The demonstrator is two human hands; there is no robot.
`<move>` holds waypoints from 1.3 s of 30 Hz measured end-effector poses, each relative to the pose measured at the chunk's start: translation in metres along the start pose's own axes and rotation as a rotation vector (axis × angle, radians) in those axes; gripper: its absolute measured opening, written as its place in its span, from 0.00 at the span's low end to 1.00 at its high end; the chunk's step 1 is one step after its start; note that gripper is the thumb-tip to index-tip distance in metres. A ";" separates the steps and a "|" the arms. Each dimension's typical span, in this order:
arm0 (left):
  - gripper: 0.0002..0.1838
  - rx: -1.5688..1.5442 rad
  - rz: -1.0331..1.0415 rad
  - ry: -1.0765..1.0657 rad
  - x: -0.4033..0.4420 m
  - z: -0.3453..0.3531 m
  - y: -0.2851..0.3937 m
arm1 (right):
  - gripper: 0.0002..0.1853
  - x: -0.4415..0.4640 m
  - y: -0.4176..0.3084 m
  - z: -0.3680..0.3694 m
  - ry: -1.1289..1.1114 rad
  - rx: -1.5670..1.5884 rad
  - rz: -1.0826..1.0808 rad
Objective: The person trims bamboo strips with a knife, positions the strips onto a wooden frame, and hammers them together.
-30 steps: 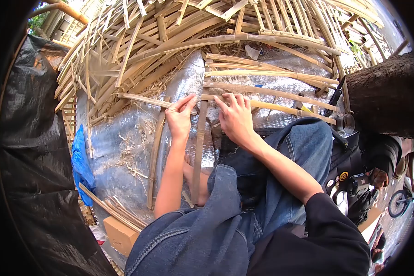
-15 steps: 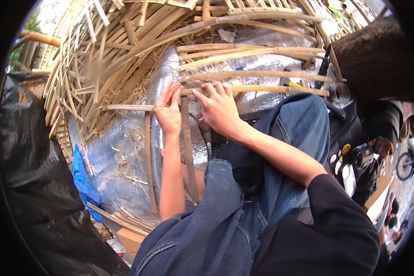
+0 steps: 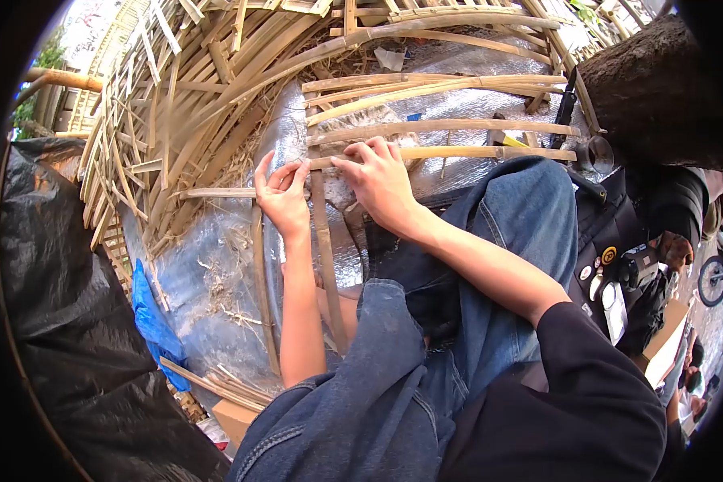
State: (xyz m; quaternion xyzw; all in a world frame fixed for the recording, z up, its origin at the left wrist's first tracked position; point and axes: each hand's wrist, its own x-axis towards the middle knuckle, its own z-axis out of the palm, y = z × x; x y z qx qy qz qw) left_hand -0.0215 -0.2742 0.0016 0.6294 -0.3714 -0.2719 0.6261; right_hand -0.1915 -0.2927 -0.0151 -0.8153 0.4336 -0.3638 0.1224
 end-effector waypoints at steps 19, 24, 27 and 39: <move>0.08 -0.131 -0.012 0.035 0.002 -0.003 -0.018 | 0.18 0.002 0.002 0.002 0.035 -0.030 0.015; 0.09 -0.015 0.029 0.000 -0.001 -0.001 -0.011 | 0.18 0.002 0.002 0.002 0.035 -0.041 0.010; 0.09 -0.014 0.020 -0.020 -0.001 -0.001 -0.009 | 0.18 0.003 0.001 0.002 0.036 -0.026 0.015; 0.09 0.132 0.064 -0.091 0.002 -0.005 -0.010 | 0.17 0.003 0.001 0.002 0.055 0.001 0.023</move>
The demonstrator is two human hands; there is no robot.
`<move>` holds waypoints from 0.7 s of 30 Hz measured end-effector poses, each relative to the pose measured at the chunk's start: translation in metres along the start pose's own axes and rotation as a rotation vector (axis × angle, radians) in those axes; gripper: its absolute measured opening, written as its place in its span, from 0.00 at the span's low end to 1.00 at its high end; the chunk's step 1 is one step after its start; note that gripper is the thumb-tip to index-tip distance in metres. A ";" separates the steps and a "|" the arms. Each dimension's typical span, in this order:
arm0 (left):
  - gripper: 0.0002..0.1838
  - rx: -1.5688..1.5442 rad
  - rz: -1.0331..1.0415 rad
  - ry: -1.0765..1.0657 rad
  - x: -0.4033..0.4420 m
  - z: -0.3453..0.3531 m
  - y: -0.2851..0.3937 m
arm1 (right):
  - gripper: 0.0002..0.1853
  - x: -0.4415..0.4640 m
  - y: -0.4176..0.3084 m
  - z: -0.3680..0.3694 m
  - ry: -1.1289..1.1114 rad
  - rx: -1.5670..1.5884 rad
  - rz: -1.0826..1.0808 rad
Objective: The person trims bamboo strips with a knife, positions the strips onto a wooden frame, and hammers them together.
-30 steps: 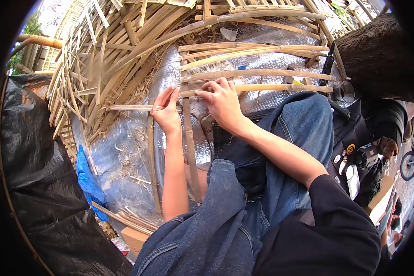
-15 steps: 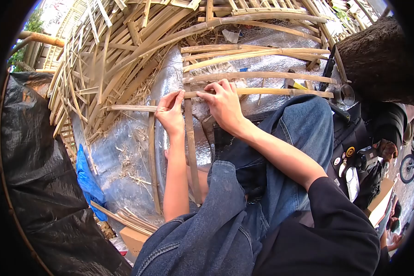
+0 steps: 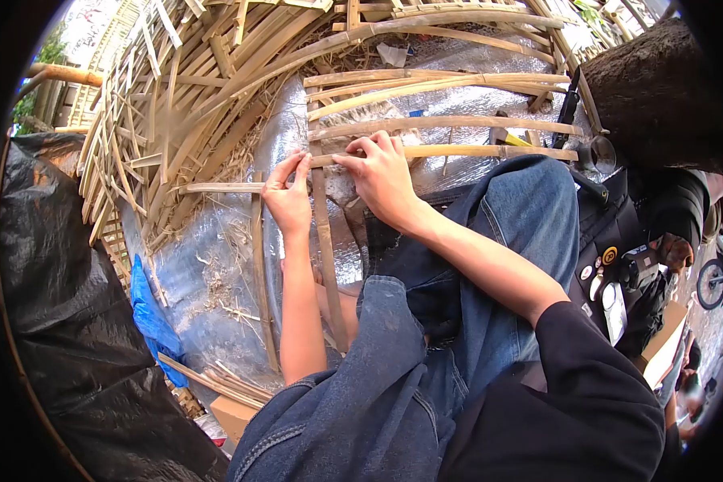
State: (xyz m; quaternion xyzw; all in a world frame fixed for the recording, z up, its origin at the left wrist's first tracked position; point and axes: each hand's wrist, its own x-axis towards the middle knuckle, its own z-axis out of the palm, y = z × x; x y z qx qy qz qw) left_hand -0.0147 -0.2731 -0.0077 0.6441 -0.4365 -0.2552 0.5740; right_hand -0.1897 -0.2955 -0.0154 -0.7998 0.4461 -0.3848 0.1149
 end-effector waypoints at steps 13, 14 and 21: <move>0.08 0.046 -0.002 -0.043 0.000 -0.001 -0.001 | 0.16 -0.002 0.001 0.005 0.004 0.003 0.004; 0.08 0.048 -0.002 -0.048 0.001 -0.001 -0.002 | 0.16 -0.002 0.001 0.004 0.002 0.008 0.010; 0.09 0.114 0.009 -0.091 0.003 -0.004 0.003 | 0.15 -0.001 0.000 0.002 0.001 0.024 0.019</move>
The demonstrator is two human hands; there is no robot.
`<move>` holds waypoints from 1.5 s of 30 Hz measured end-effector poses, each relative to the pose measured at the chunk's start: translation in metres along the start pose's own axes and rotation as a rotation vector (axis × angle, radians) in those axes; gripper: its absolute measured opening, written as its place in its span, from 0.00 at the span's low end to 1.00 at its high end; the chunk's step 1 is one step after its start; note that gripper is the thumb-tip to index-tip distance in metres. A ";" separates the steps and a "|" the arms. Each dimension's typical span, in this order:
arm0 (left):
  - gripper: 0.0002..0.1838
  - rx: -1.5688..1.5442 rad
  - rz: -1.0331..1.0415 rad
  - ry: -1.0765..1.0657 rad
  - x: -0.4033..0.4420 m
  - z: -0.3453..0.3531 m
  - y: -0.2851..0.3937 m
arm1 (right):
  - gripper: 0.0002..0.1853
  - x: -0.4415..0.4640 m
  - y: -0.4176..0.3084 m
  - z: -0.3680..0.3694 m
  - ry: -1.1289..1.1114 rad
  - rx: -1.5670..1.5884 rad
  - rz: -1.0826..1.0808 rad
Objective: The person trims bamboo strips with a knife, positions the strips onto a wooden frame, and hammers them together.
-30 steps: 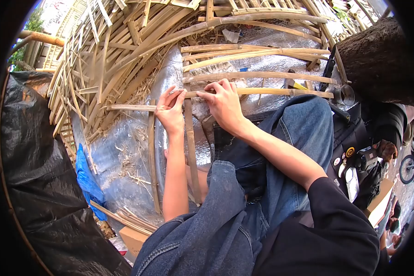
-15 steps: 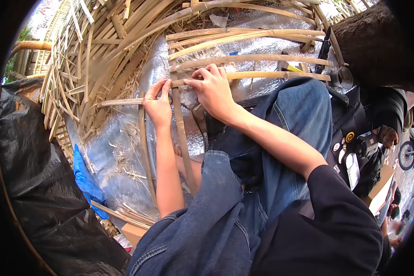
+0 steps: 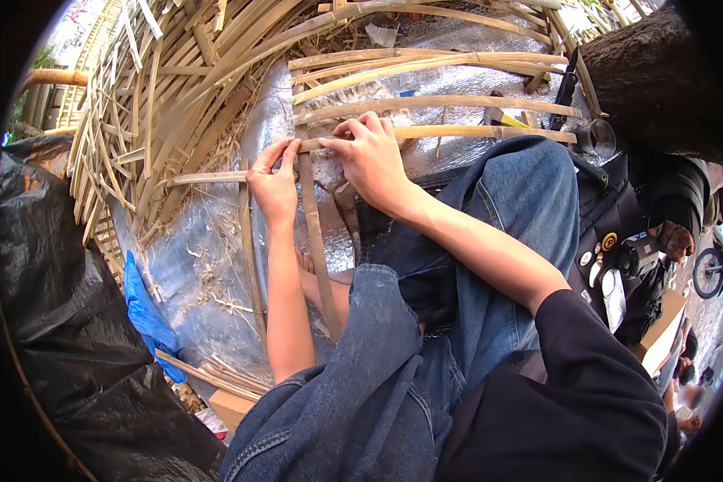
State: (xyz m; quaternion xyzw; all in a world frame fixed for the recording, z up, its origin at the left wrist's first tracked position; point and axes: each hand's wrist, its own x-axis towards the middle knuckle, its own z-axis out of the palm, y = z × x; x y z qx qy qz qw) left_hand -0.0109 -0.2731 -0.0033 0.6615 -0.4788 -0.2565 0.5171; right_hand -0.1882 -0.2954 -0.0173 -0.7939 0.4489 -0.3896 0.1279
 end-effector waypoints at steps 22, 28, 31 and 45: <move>0.07 0.476 0.367 0.074 -0.004 0.004 -0.005 | 0.12 -0.007 0.000 -0.035 -0.024 0.122 0.017; 0.08 0.433 0.324 0.078 -0.006 0.006 0.003 | 0.09 -0.050 0.035 -0.180 0.173 0.160 0.253; 0.08 0.416 0.313 0.098 -0.010 0.006 0.004 | 0.09 -0.088 0.043 -0.253 0.372 0.064 0.536; 0.08 0.406 0.378 0.120 -0.007 0.009 0.000 | 0.22 -0.139 0.169 -0.261 -0.069 -0.645 0.389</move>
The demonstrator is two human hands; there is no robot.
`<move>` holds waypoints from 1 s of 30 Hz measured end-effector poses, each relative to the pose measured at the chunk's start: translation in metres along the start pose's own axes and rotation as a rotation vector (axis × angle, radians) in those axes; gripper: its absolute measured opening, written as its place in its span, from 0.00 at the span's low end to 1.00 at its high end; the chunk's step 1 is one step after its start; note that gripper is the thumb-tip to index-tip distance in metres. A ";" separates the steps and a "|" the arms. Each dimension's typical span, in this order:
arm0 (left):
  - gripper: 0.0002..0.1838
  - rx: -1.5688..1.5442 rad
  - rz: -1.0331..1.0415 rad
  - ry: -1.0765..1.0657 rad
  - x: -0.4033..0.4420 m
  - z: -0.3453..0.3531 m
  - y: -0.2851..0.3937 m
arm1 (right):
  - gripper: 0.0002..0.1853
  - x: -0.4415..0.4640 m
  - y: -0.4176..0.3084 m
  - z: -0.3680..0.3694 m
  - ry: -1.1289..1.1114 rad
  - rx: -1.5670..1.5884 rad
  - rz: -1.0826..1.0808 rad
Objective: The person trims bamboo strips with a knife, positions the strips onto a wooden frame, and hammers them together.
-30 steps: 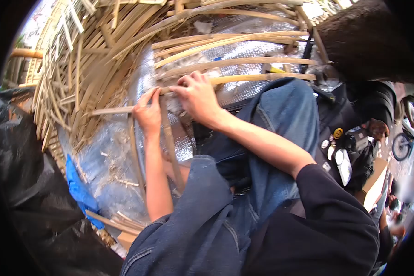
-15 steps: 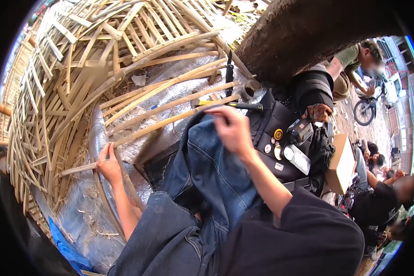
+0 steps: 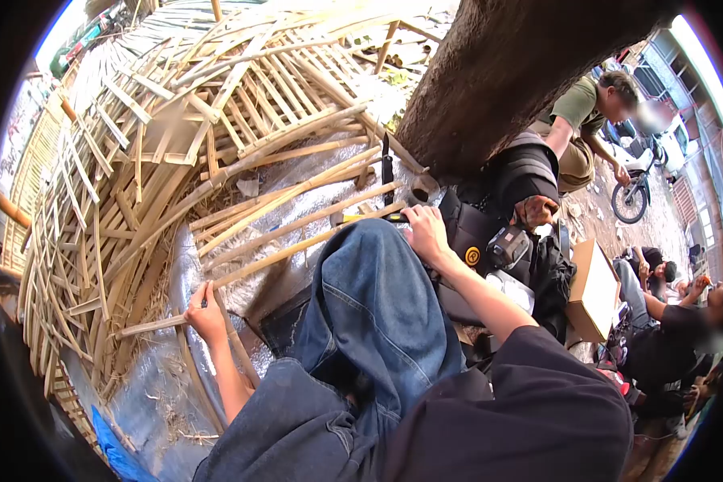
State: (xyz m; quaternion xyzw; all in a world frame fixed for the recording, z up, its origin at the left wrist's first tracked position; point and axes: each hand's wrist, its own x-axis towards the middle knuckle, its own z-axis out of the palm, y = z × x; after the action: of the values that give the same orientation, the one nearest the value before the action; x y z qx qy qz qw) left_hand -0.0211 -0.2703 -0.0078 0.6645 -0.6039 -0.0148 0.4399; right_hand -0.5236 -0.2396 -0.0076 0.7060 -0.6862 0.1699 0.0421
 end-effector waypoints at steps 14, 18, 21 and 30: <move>0.06 -0.038 0.006 0.011 0.000 -0.004 0.007 | 0.20 0.054 -0.032 -0.147 -0.681 -0.277 -0.228; 0.06 -0.102 0.011 0.039 -0.001 0.000 -0.001 | 0.24 0.076 -0.032 -0.157 -0.919 -0.193 -0.266; 0.07 -0.123 -0.037 0.038 -0.001 0.001 -0.002 | 0.23 0.092 -0.026 -0.174 -0.970 -0.139 -0.257; 0.07 -0.119 -0.050 0.045 0.000 -0.003 0.007 | 0.13 0.052 -0.057 -0.299 -0.417 -0.153 -0.013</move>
State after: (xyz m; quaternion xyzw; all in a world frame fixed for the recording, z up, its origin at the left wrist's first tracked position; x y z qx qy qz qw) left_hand -0.0253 -0.2682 -0.0017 0.6522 -0.5752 -0.0468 0.4915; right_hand -0.5223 -0.1983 0.2986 0.7251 -0.6863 -0.0326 -0.0463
